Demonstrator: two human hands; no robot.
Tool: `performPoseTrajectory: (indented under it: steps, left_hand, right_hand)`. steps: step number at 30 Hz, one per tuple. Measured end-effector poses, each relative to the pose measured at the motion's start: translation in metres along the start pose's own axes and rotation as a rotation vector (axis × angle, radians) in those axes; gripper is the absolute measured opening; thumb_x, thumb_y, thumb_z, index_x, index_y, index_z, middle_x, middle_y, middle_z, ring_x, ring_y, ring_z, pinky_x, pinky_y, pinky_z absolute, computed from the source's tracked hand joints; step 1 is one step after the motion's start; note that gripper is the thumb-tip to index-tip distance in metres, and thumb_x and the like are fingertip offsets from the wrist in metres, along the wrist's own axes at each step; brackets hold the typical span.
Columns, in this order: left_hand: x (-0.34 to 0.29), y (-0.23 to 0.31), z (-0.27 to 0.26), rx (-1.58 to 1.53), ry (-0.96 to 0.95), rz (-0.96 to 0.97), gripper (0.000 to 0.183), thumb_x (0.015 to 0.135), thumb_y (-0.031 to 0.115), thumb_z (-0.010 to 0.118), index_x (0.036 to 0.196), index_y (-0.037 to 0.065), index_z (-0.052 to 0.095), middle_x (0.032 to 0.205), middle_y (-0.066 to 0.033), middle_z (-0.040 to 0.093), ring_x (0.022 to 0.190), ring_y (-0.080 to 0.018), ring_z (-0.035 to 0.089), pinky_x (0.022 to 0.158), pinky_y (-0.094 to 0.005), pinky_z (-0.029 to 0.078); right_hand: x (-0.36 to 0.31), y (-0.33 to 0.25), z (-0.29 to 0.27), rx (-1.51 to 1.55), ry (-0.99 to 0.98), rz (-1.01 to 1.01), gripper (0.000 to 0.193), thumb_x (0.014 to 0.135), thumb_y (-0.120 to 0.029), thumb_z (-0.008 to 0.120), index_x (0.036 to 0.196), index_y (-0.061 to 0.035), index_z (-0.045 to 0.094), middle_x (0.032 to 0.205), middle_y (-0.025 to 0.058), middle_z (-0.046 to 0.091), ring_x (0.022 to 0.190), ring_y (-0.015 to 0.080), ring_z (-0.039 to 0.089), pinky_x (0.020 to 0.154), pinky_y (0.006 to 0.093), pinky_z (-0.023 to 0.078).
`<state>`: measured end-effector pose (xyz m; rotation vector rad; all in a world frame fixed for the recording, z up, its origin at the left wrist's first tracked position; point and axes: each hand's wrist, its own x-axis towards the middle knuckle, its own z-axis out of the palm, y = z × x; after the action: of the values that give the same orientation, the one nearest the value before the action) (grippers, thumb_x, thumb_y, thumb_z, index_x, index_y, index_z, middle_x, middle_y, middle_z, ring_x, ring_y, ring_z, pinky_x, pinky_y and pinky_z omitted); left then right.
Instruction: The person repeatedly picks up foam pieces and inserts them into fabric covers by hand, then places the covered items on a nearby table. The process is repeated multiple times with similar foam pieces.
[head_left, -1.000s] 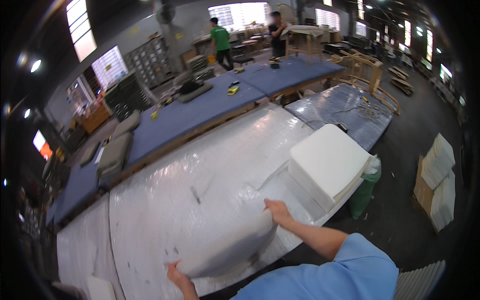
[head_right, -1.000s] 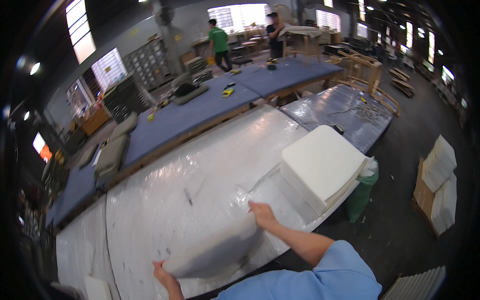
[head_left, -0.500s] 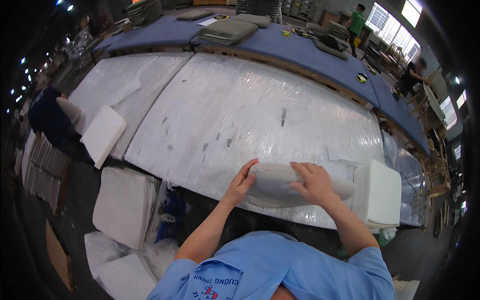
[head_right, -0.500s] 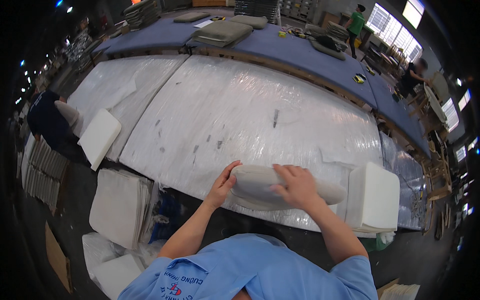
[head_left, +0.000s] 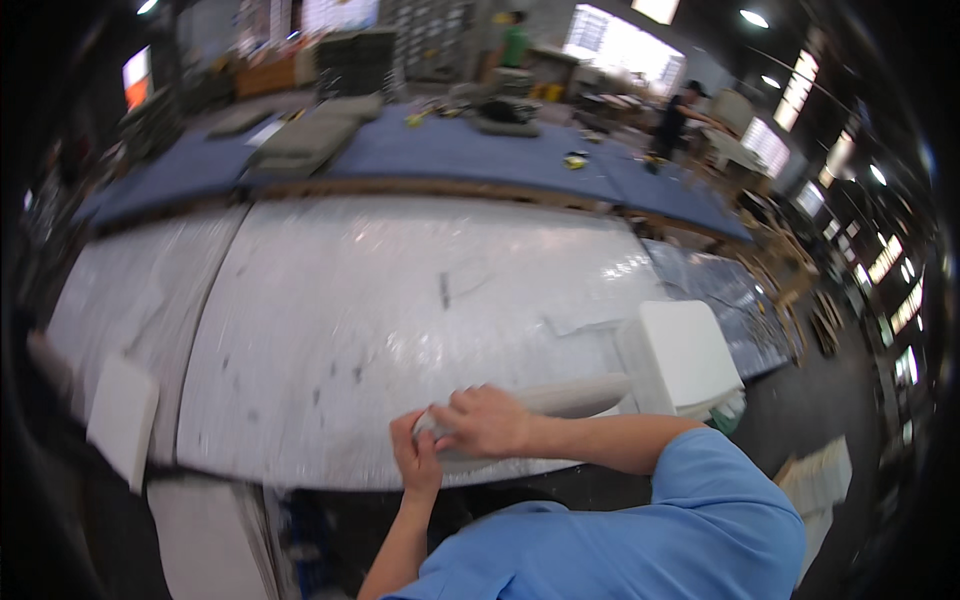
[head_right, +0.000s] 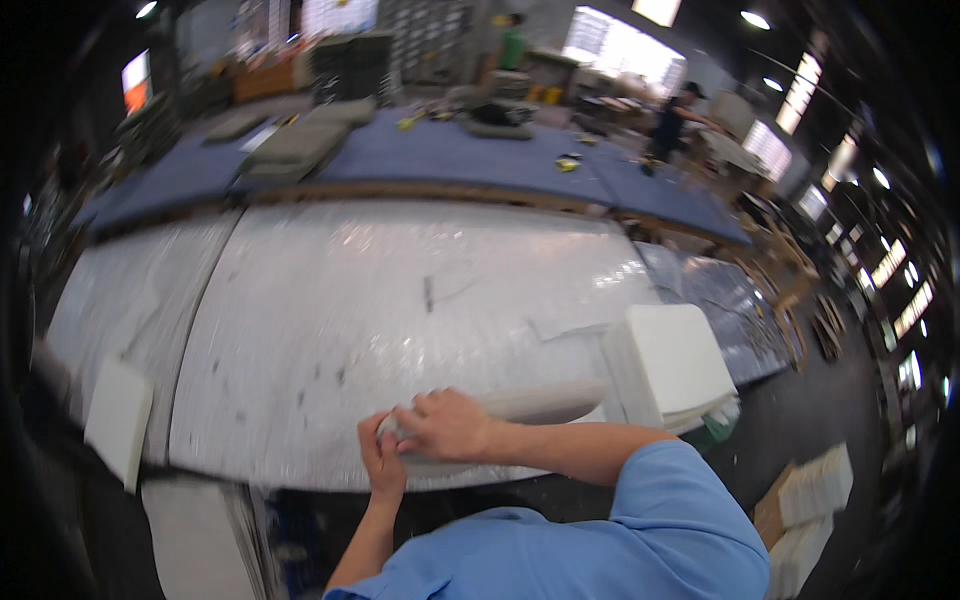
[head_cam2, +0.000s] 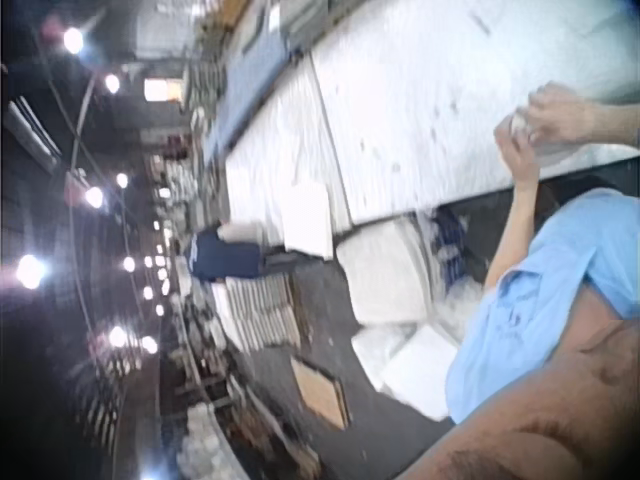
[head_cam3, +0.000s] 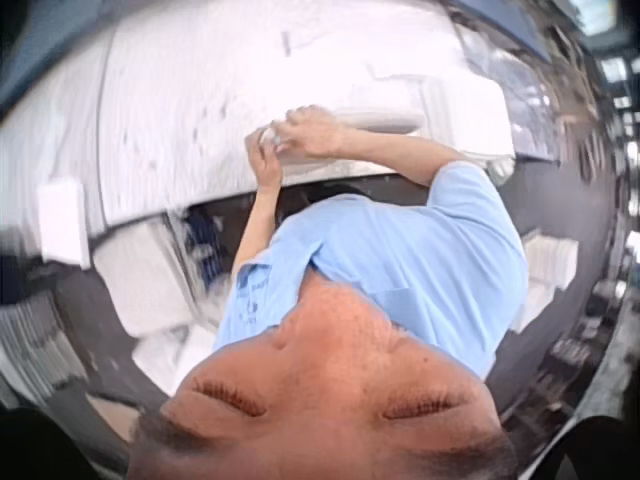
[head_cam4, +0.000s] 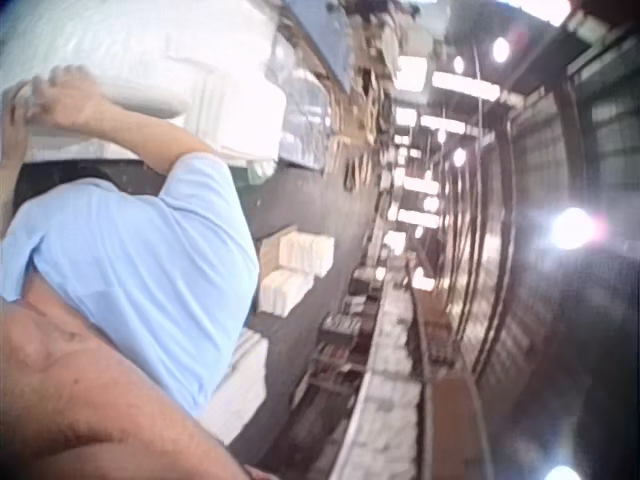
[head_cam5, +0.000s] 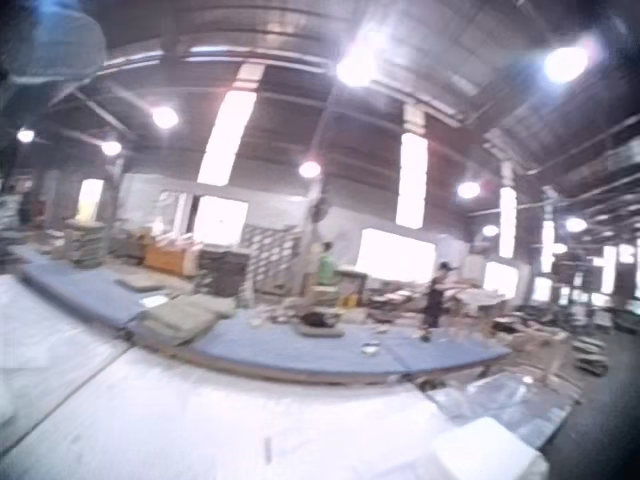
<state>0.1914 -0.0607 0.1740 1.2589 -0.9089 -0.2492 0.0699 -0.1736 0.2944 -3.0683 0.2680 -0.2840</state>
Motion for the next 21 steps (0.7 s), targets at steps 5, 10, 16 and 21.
performPoseTrajectory:
  steps: [5,10,16,21]
  left_hand:
    - [0.002,-0.002,0.007,0.093,0.001,-0.014,0.02,0.106,0.01,0.046,0.117,0.001,0.06,0.111,-0.0102,0.057,0.102,-0.0201,0.056,0.092,-0.0339,0.046]
    - [0.014,-0.015,0.012,-0.014,0.046,-0.059,0.021,0.108,0.013,0.045,0.117,0.001,0.061,0.11,-0.0099,0.058,0.101,-0.0207,0.056,0.091,-0.0349,0.046]
    - [0.019,-0.022,0.016,-0.141,0.114,-0.107,0.027,0.11,0.021,0.045,0.119,0.001,0.06,0.115,-0.01,0.061,0.103,-0.02,0.058,0.093,-0.0345,0.047]
    - [0.023,-0.021,0.01,-0.086,0.085,-0.147,0.029,0.11,0.023,0.046,0.117,0.0,0.062,0.11,-0.0118,0.064,0.1,-0.022,0.061,0.091,-0.0346,0.049]
  right_hand:
    - [0.0,-0.003,-0.007,0.053,-0.057,0.106,0.041,0.1,-0.047,0.059,0.117,-0.0095,0.063,0.094,0.0142,0.066,0.084,0.0358,0.069,0.078,0.0457,0.054]
    - [0.019,0.004,-0.001,0.109,-0.024,0.162,0.032,0.101,-0.042,0.06,0.104,-0.0105,0.064,0.089,0.0135,0.066,0.082,0.0352,0.069,0.075,0.0469,0.054]
    - [0.032,0.012,0.004,0.131,0.002,0.147,0.028,0.101,-0.037,0.059,0.101,-0.0095,0.064,0.086,0.0142,0.067,0.079,0.0364,0.069,0.072,0.0482,0.054]
    - [0.035,0.016,0.005,0.185,-0.014,0.157,0.025,0.1,-0.033,0.058,0.102,-0.0081,0.063,0.081,0.016,0.066,0.075,0.0383,0.07,0.069,0.0501,0.054]
